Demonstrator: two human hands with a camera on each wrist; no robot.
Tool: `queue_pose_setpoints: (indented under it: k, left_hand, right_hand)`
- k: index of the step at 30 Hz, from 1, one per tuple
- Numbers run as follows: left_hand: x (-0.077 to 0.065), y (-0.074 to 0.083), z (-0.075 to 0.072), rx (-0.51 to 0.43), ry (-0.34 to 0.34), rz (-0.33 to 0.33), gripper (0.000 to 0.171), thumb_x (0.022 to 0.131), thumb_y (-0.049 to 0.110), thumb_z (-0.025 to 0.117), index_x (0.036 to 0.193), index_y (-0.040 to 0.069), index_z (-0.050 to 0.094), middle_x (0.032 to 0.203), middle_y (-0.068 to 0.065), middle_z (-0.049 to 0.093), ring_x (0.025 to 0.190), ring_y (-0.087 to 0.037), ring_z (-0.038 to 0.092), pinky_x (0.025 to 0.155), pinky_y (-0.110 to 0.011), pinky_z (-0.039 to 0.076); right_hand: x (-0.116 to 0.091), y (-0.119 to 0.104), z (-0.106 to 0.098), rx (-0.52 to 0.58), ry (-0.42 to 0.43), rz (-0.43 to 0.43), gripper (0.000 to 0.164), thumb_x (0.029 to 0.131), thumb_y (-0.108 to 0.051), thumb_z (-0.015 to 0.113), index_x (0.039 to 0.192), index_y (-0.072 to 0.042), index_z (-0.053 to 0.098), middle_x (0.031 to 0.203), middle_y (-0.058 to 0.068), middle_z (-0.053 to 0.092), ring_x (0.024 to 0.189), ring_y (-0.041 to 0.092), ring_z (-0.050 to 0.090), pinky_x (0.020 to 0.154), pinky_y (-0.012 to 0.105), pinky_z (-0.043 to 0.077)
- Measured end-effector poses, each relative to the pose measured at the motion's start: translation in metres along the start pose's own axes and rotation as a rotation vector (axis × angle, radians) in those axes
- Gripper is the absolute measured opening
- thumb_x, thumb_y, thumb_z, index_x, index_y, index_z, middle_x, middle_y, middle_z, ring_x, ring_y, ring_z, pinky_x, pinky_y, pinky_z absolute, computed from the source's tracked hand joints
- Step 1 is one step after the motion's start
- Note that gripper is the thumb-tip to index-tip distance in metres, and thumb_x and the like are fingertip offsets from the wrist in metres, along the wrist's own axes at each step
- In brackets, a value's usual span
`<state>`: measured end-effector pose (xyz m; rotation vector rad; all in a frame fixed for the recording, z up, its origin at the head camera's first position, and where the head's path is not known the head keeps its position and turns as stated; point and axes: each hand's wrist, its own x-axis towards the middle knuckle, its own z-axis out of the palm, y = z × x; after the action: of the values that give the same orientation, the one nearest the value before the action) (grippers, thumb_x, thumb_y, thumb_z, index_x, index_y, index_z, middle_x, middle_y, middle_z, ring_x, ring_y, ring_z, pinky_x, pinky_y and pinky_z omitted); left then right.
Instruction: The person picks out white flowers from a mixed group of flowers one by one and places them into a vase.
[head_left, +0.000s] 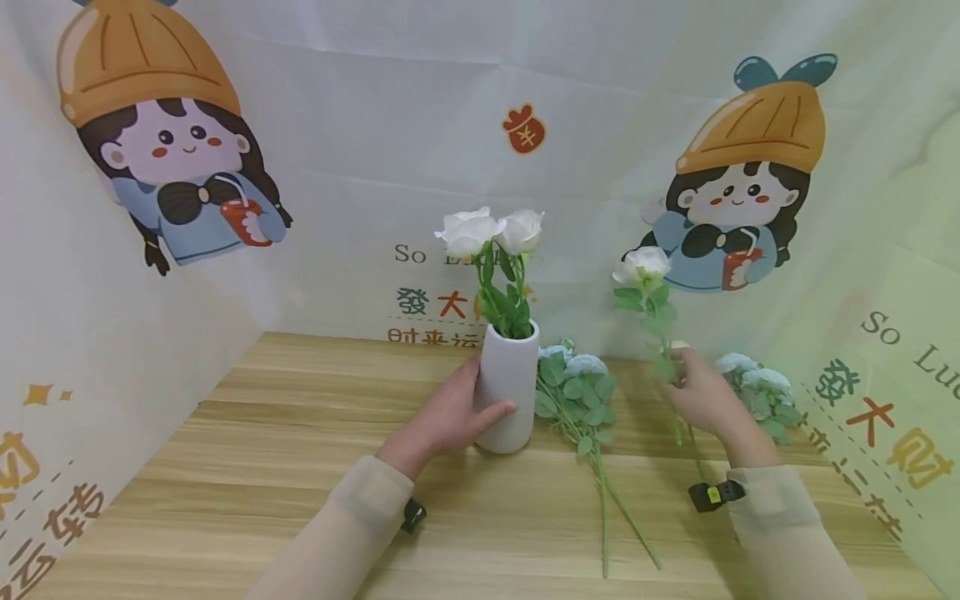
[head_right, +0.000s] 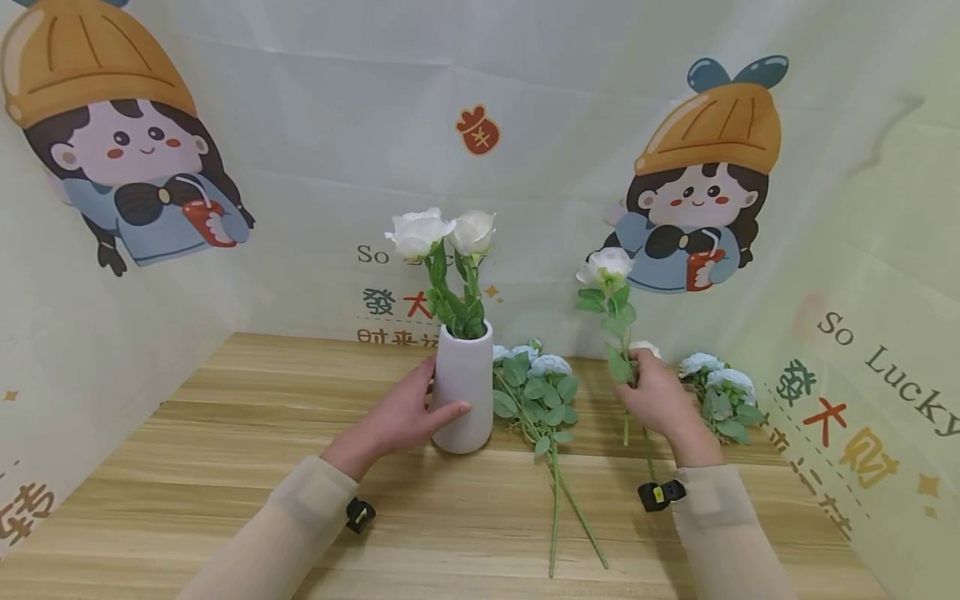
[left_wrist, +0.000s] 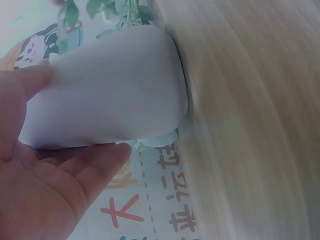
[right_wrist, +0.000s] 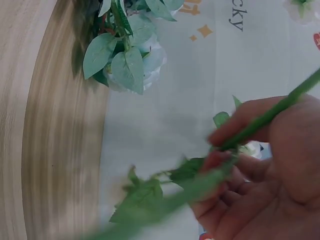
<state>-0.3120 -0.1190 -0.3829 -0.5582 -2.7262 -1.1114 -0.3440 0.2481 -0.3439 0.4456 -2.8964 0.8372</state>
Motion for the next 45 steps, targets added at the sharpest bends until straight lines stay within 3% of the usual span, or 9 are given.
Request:
queue_pose_setpoints:
  k: [6, 12, 17, 25, 36, 38, 40, 42, 45]
  left_hand:
    - [-0.001, 0.000, 0.000, 0.004, 0.002, 0.000, 0.085, 0.092, 0.044, 0.071, 0.150, 0.003, 0.026, 0.136, -0.012, 0.047, 0.118, -0.021, 0.048, 0.102, -0.045, 0.044]
    - [-0.001, 0.000, 0.000, 0.000, 0.000, 0.009, 0.086, 0.092, 0.044, 0.070, 0.152, 0.003, 0.024, 0.138, -0.014, 0.045, 0.120, -0.022, 0.047, 0.103, -0.045, 0.042]
    - [-0.001, 0.000, 0.000, 0.000, 0.002, 0.008, 0.086, 0.092, 0.044, 0.070, 0.152, 0.003, 0.023, 0.139, -0.014, 0.044, 0.120, -0.023, 0.047, 0.103, -0.045, 0.042]
    - [0.000, -0.002, 0.001, 0.008, -0.001, 0.007, 0.084, 0.092, 0.043, 0.071, 0.151, 0.004, 0.025, 0.137, -0.013, 0.046, 0.119, -0.022, 0.048, 0.102, -0.045, 0.043]
    - [0.001, -0.001, 0.000, 0.006, -0.002, 0.002, 0.085, 0.092, 0.044, 0.070, 0.151, 0.004, 0.024, 0.138, -0.013, 0.045, 0.120, -0.022, 0.047, 0.103, -0.045, 0.043]
    - [0.001, -0.001, 0.000, 0.002, -0.004, -0.001, 0.085, 0.092, 0.044, 0.070, 0.151, 0.004, 0.024, 0.139, -0.013, 0.045, 0.120, -0.022, 0.047, 0.103, -0.045, 0.042]
    - [0.001, -0.001, 0.000, -0.001, -0.005, 0.000, 0.086, 0.092, 0.044, 0.070, 0.152, 0.004, 0.024, 0.139, -0.013, 0.045, 0.120, -0.022, 0.047, 0.103, -0.045, 0.042]
    - [0.001, -0.001, 0.000, 0.001, -0.008, -0.002, 0.085, 0.092, 0.044, 0.070, 0.151, 0.004, 0.024, 0.139, -0.013, 0.044, 0.120, -0.022, 0.047, 0.103, -0.045, 0.042]
    - [0.001, -0.001, 0.000, 0.002, -0.010, -0.001, 0.085, 0.092, 0.044, 0.070, 0.151, 0.004, 0.024, 0.139, -0.013, 0.044, 0.120, -0.022, 0.047, 0.103, -0.045, 0.042]
  right_hand:
    - [0.003, 0.005, 0.008, -0.001, -0.028, -0.066, 0.052, 0.099, -0.006, 0.054, 0.140, 0.018, 0.032, 0.114, 0.036, 0.053, 0.097, 0.043, 0.056, 0.070, 0.051, 0.054]
    - [0.005, 0.010, 0.011, 0.053, -0.039, -0.076, 0.045, 0.104, -0.008, 0.040, 0.142, 0.016, 0.033, 0.125, 0.037, 0.049, 0.105, 0.044, 0.054, 0.078, 0.056, 0.053]
    - [0.005, 0.011, 0.013, 0.017, -0.044, -0.106, 0.045, 0.099, -0.001, 0.047, 0.138, 0.018, 0.037, 0.122, 0.038, 0.051, 0.106, 0.047, 0.053, 0.080, 0.058, 0.053]
    - [0.005, 0.010, 0.015, 0.010, -0.069, -0.044, 0.044, 0.100, -0.003, 0.048, 0.137, 0.018, 0.035, 0.122, 0.042, 0.047, 0.108, 0.050, 0.050, 0.080, 0.058, 0.052]
    - [0.003, 0.003, 0.010, 0.096, -0.035, -0.041, 0.049, 0.108, -0.013, 0.016, 0.142, 0.014, 0.038, 0.143, 0.033, 0.035, 0.130, 0.047, 0.028, 0.106, 0.063, 0.029]
    - [0.003, 0.003, 0.011, 0.076, -0.022, -0.062, 0.045, 0.107, -0.008, 0.020, 0.141, 0.014, 0.040, 0.142, 0.033, 0.037, 0.123, 0.047, 0.039, 0.099, 0.062, 0.037]
    - [0.004, 0.003, 0.011, 0.059, -0.011, -0.067, 0.043, 0.106, -0.004, 0.024, 0.140, 0.013, 0.042, 0.138, 0.033, 0.042, 0.093, 0.044, 0.056, 0.079, 0.056, 0.050]
    - [0.003, 0.003, 0.012, 0.044, 0.002, -0.060, 0.040, 0.106, -0.004, 0.028, 0.141, 0.010, 0.043, 0.133, 0.033, 0.047, 0.068, 0.035, 0.055, 0.058, 0.046, 0.049]
    - [0.002, 0.003, 0.012, 0.028, 0.027, -0.032, 0.039, 0.108, -0.009, 0.032, 0.142, 0.005, 0.043, 0.124, 0.031, 0.053, 0.062, 0.027, 0.052, 0.048, 0.035, 0.043]
